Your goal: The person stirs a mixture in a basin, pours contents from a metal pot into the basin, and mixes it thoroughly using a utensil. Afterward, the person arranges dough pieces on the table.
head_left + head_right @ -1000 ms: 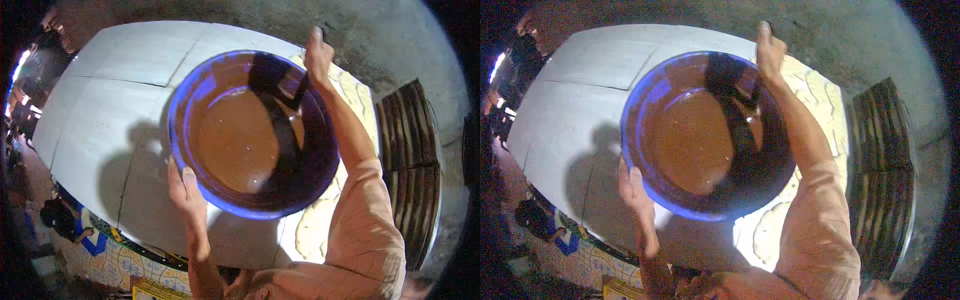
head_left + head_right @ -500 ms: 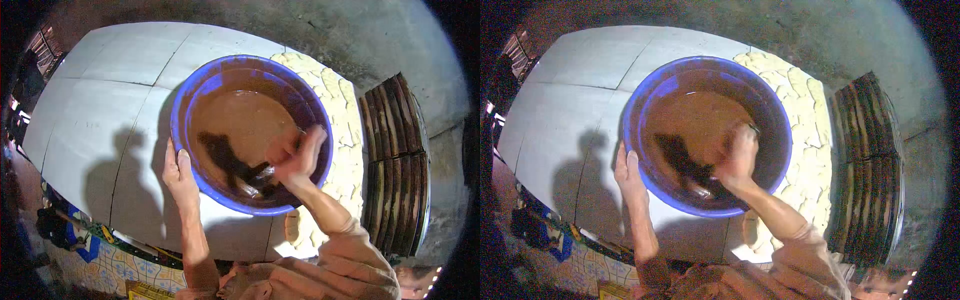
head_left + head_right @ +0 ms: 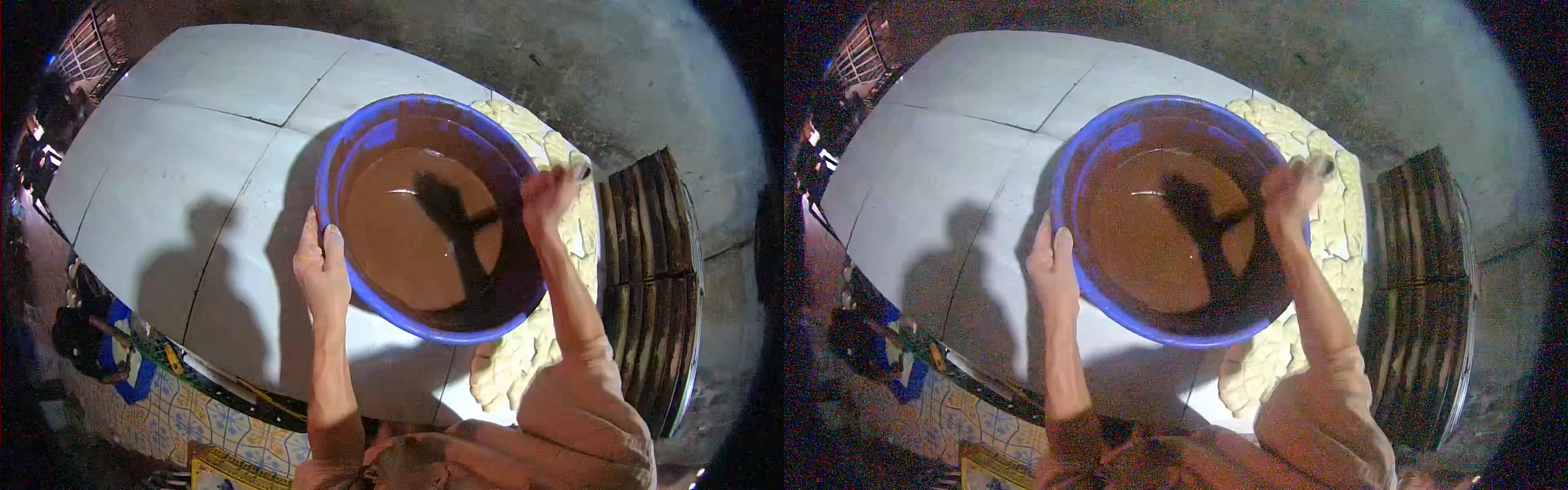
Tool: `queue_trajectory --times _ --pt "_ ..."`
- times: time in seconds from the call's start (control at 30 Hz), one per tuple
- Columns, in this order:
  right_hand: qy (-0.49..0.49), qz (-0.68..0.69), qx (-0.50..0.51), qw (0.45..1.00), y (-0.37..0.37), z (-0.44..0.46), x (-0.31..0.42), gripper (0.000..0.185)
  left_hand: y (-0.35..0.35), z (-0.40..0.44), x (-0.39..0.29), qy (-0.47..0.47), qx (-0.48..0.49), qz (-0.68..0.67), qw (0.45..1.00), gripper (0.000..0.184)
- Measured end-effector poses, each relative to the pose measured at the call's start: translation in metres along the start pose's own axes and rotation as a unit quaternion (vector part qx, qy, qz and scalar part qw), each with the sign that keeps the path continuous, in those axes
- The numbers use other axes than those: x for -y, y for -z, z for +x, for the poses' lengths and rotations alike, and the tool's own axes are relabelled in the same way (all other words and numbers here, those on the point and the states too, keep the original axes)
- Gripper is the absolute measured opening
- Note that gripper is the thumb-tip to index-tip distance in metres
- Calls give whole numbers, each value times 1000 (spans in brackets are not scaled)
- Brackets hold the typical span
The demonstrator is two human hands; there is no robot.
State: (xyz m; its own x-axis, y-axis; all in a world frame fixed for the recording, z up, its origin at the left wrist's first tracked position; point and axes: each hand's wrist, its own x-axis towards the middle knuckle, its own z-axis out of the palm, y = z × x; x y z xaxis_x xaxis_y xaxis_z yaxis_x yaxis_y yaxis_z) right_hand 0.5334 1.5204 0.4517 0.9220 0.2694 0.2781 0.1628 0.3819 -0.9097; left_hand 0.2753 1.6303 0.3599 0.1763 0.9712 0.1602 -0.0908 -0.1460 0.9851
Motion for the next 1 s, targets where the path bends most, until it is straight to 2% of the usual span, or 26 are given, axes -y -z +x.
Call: queue_trajectory --times 0.03,0.1,0.13,0.17,0.2,0.23,0.33,0.37,0.4,0.43,0.47,0.5,0.53,0.57,0.63,0.67,0.7,0.73,0.8,0.83,0.87,0.9,0.93,0.97,1.0 --pt "-15 26 41 999 36 -13 -3 56 -1 0 -2 -5 -4 35 999 38" --pt "-68 93 79 990 51 -81 24 59 0 0 -12 -16 -10 110 994 37" --pt "-57 92 179 978 51 -98 26 61 0 3 -16 -14 -4 88 996 36" --pt "-45 91 272 957 50 -110 25 63 2 7 -14 -13 3 135 991 35" --pt "56 -137 218 965 41 -111 15 63 1 10 -15 5 3 179 984 32" --pt "98 -176 195 960 15 -108 9 59 0 13 -21 21 2 223 974 31" --pt "214 -150 206 943 -76 -55 -18 49 0 26 -14 51 39 223 973 31" --pt "224 -168 210 937 -91 -30 -35 47 3 30 -16 61 54 230 970 32" --pt "196 -201 233 931 -92 -1 -60 46 5 32 -6 -7 51 246 968 34" --pt "217 -255 210 918 -89 8 -52 45 5 31 1 5 39 197 980 32" --pt "192 -253 180 931 -84 0 -36 44 5 31 14 -5 21 152 988 31" --pt "177 -302 180 919 -61 -6 -30 43 5 29 23 -14 0 103 995 30" --pt "164 -351 181 904 -37 -12 -25 42 4 24 19 38 -22 53 998 27" --pt "100 -183 229 951 -12 -33 -30 38 9 21 11 48 -37 43 997 25" --pt "108 -170 335 920 36 -71 -24 43 10 13 0 67 -55 24 996 23" --pt "77 -92 376 919 18 -105 13 50 12 13 12 62 -56 5 996 20" --pt "-3 -17 332 943 8 -113 10 55 9 10 15 38 -73 -21 996 20" --pt "-75 65 274 957 -3 -122 7 60 9 5 8 52 -70 -29 996 20" --pt "-121 54 186 974 -45 -76 -11 63 12 -2 -1 53 -78 -10 995 20" --pt "10 -16 202 979 -64 -51 -17 60 17 -5 -1 44 -89 19 995 19" --pt "-26 51 144 988 -88 -33 -17 45 20 -9 1 39 -99 49 993 18" --pt "68 22 178 982 -95 -8 -31 47 21 -13 1 44 -116 45 991 18" --pt "88 -64 186 976 -95 16 -41 53 21 -16 0 49 -128 41 990 18" --pt "77 -77 159 981 -96 34 -41 52 19 -19 -2 52 -142 35 988 17" --pt "117 -119 169 971 -81 59 -49 54 15 -20 -6 65 -147 -20 987 18"
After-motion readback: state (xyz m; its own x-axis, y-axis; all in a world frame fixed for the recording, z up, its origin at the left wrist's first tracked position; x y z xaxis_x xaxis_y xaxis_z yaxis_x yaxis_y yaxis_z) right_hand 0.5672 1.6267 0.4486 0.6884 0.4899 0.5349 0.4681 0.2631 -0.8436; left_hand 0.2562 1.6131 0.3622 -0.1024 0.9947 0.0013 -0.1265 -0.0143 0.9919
